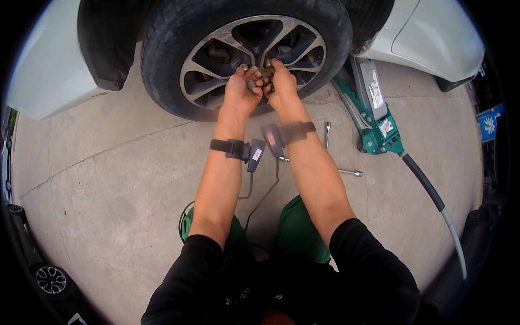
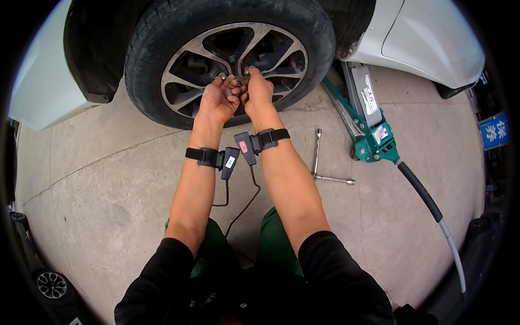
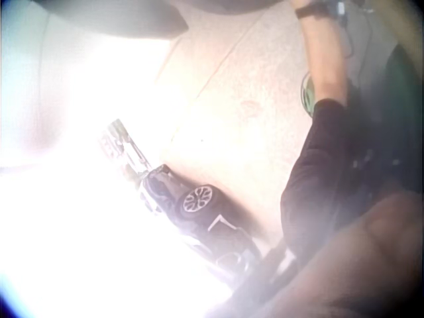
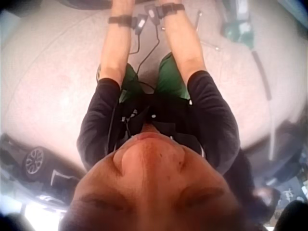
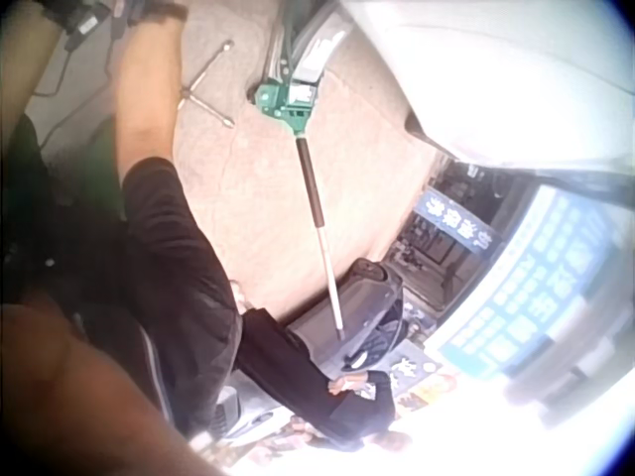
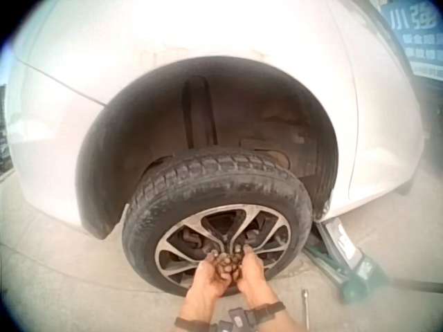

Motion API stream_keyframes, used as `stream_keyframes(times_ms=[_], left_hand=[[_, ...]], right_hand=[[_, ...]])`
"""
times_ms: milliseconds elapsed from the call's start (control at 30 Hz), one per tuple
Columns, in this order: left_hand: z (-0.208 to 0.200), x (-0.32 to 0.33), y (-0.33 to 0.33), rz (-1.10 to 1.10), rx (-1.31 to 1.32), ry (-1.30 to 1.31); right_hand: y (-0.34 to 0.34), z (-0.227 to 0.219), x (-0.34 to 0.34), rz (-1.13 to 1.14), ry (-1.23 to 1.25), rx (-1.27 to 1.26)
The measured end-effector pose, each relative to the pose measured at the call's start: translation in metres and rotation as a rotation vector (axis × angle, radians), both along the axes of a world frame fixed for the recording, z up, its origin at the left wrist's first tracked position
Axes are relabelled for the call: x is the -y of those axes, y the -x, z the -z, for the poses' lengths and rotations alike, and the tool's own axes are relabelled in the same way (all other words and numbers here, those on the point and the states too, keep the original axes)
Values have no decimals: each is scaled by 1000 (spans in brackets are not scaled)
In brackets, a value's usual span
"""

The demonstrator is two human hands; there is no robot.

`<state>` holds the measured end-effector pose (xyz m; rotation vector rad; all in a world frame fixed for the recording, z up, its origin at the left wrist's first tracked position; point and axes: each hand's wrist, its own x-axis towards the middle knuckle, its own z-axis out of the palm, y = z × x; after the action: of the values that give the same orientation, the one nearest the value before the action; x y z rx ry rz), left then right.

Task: The person positions a hydraulic floor jack under a white car and pumps the handle to lift the vehicle, then uses a lug wrench to loosen the lug nuts on the rear wheel.

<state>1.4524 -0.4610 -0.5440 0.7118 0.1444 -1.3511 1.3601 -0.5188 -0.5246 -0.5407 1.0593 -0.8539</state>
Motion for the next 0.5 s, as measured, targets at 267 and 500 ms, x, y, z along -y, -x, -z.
stream_keyframes(times_ms=[267,500], left_hand=[[3,1,-4,-30,51,-33],[1,0,-8,40,43,-36]], right_hand=[[1,2,4,-24,-24,30],[1,1,4,-96,-36,65]])
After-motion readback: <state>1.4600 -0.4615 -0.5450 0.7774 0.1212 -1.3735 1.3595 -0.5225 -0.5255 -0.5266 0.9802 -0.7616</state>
